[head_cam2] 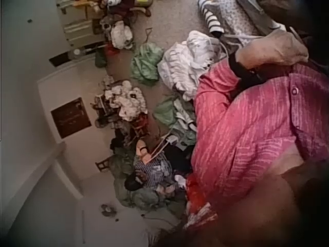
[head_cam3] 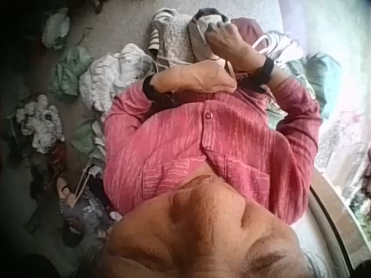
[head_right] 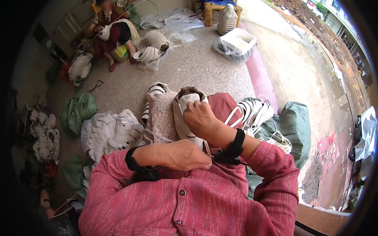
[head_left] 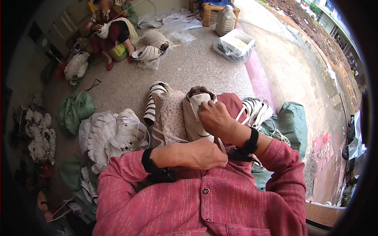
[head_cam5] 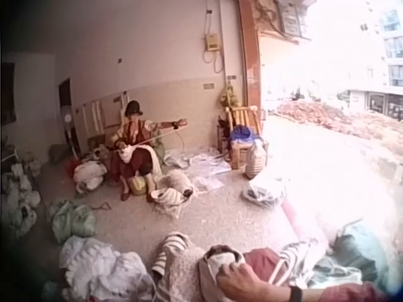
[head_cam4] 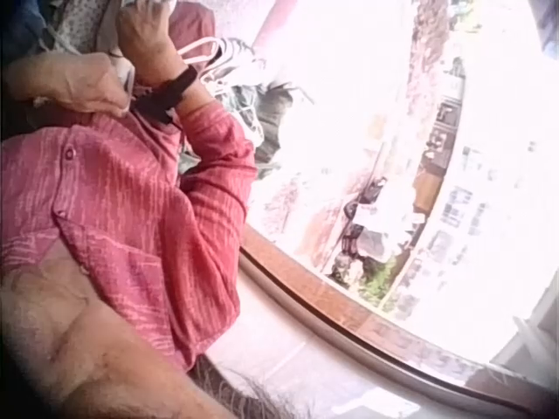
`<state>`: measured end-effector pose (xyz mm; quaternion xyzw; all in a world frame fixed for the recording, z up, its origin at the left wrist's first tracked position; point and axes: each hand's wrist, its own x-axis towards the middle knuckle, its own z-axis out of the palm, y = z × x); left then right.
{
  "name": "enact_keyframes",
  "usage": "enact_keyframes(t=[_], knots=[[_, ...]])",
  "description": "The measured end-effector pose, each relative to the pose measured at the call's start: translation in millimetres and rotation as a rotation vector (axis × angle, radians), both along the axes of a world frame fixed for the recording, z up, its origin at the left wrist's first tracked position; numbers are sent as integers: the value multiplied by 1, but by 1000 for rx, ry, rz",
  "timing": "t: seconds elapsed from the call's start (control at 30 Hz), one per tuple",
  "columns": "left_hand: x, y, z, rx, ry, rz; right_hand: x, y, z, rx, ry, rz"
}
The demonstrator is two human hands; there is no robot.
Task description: Insert and thread laces into the eyelets of a shoe upper.
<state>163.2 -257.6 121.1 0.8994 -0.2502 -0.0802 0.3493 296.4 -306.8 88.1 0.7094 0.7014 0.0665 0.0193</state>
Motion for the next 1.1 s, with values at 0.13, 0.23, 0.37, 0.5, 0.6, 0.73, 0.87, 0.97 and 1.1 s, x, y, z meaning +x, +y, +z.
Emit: enact_keyframes(t=[0.13, 0.23, 0.37, 0.5, 0.6, 0.73, 0.87, 0.97, 1.1], knots=[[-8, 11, 12, 16, 47, -15, 3, 3, 12, 41, 172, 32], [-24, 31, 26, -138, 157, -30, 12, 5, 31, -192, 1059, 83], [-69, 91, 43, -480, 385, 109, 45, -6, 71, 228, 2204, 470], [-118, 150, 28, -1417, -41, 225, 109, -46, 115, 570, 2706, 728], [-164, 195, 11, -1714, -231, 411, 166, -101, 121, 853, 2611, 826], [-216, 237, -40, -1930, -431, 678, 245, -200, 71, 1238, 2510, 429], [-255, 256, -89, -2079, -528, 980, 328, -323, -38, 1389, 2474, -135], [-260, 254, -109, -1830, -316, 1433, 369, -393, -125, 1809, 2294, -768], [-209, 238, -93, -105, 431, 1744, 337, -371, -165, 1501, 1912, -1150]])
